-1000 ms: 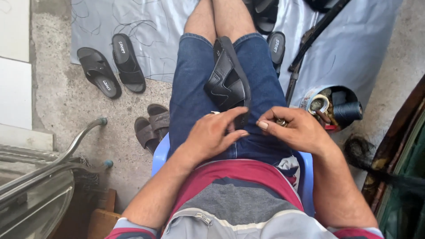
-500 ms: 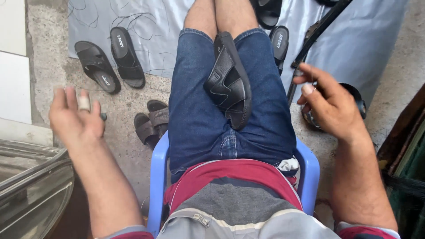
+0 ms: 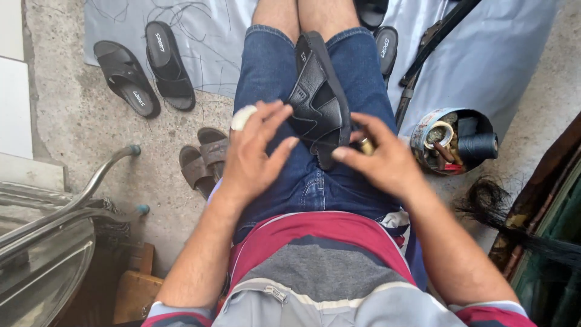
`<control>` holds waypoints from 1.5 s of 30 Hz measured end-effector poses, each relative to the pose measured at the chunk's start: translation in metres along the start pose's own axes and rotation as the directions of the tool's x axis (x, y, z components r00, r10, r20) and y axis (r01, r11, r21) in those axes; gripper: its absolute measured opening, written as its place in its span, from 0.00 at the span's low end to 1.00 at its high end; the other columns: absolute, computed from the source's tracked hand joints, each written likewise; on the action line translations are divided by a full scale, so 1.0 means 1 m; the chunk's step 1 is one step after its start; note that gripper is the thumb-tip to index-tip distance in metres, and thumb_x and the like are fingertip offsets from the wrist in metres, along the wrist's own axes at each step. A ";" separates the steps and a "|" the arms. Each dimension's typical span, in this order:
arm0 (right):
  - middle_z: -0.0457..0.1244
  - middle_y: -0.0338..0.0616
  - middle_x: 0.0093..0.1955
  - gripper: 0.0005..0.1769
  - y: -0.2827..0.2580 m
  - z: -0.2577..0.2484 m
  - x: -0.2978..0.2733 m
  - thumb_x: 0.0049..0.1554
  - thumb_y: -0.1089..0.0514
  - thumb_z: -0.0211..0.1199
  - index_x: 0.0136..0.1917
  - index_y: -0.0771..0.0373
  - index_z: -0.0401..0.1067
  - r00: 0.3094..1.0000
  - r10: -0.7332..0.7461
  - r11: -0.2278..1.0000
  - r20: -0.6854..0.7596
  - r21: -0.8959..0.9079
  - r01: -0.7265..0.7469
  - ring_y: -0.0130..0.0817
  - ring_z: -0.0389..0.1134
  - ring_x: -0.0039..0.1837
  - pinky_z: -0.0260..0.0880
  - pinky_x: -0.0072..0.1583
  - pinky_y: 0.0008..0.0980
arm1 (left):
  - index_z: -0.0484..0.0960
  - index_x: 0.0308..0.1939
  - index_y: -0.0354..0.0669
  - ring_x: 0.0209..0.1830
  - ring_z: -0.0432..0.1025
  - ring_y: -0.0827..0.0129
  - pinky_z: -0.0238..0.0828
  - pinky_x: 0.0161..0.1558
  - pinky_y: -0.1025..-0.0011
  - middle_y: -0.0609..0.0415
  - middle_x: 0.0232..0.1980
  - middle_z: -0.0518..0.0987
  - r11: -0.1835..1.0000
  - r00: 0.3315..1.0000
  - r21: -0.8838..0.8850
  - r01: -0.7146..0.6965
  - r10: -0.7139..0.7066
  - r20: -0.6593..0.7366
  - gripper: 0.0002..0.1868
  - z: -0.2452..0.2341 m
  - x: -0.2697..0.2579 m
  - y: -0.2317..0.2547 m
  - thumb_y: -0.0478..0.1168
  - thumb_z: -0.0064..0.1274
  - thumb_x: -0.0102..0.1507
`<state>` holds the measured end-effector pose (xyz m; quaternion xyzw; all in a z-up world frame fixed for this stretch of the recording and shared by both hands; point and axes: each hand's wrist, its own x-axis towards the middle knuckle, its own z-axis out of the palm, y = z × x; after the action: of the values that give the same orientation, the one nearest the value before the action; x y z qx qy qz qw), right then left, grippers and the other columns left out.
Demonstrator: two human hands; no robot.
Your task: Hand-stitching the sole of a black sandal using a needle and thread while sitting on a stool.
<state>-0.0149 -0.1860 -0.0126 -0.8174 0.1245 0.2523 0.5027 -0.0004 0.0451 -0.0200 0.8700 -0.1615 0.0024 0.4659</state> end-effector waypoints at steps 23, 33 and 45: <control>0.65 0.54 0.47 0.13 0.022 0.018 -0.010 0.53 0.58 0.54 0.52 0.62 0.65 0.934 -0.177 0.735 -0.311 0.589 0.335 0.33 0.69 0.36 0.63 0.25 0.16 | 0.64 0.61 0.38 0.55 0.66 0.59 0.65 0.55 0.62 0.40 0.56 0.70 0.287 0.871 -0.950 0.127 -0.490 -0.031 0.23 -0.024 -0.019 -0.028 0.29 0.40 0.60; 0.62 0.66 0.52 0.44 0.025 0.003 -0.003 0.45 0.30 0.52 0.60 0.67 0.61 0.942 -0.304 0.603 0.142 0.794 0.075 0.43 0.71 0.43 0.63 0.24 0.15 | 0.76 0.45 0.27 0.32 0.76 0.61 0.72 0.41 0.67 0.35 0.33 0.77 0.452 0.910 -0.817 0.359 -0.365 0.198 0.16 -0.101 0.001 -0.076 0.32 0.42 0.54; 0.64 0.53 0.37 0.32 0.012 0.059 -0.026 0.45 0.65 0.63 0.62 0.70 0.58 0.999 -0.049 0.793 -0.007 0.608 0.043 0.27 0.57 0.19 0.55 0.20 0.17 | 0.58 0.60 0.44 0.39 0.75 0.63 0.77 0.31 0.77 0.48 0.55 0.69 0.145 0.674 -0.956 0.254 -0.736 0.068 0.32 -0.041 0.039 -0.040 0.57 0.42 0.59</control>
<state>-0.0591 -0.1404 -0.0294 -0.6145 0.1766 0.1904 0.7449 0.0535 0.0884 -0.0228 0.4256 0.2789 -0.0598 0.8588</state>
